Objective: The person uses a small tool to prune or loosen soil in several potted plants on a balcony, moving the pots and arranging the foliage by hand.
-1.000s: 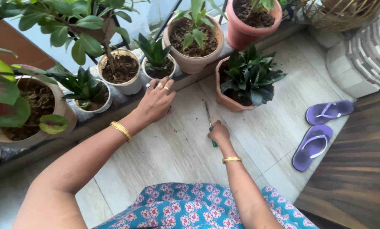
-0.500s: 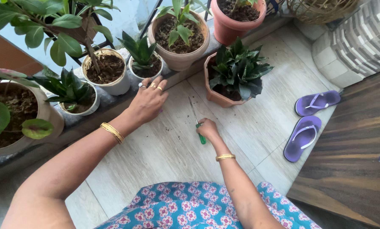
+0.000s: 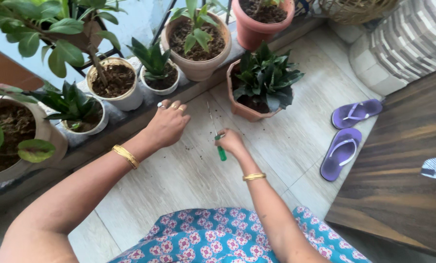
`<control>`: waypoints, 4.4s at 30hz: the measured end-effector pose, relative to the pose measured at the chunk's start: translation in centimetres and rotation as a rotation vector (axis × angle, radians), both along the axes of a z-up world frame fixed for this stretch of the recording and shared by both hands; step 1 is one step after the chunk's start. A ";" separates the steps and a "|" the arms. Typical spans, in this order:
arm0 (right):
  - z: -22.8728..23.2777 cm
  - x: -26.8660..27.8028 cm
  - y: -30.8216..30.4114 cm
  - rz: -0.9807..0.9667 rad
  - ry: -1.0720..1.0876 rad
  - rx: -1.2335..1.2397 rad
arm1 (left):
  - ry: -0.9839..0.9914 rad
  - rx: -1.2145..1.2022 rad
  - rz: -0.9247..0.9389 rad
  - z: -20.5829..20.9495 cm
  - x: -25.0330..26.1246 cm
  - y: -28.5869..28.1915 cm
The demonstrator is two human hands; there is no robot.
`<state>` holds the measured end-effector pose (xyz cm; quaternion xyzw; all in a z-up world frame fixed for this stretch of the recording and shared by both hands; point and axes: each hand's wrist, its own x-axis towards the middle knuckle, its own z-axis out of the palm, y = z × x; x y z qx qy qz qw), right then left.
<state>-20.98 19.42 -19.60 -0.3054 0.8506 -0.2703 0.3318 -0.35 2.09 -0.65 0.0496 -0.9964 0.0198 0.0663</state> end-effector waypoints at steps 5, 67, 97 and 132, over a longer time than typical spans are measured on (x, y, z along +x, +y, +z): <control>-6.2 0.3 0.9 -0.057 0.110 0.081 | 0.007 -0.001 -0.014 -0.3 -0.2 0.7; -5.0 -17.4 10.1 -1.159 -1.174 -1.236 | 0.109 1.794 0.418 -15.2 -22.8 11.4; -1.2 -14.6 4.3 -1.338 -0.742 -1.406 | -0.048 0.685 0.444 -8.6 -22.1 10.4; -0.1 -36.7 -5.8 -1.329 -0.570 -1.362 | 0.112 0.563 0.278 -6.6 -14.0 8.0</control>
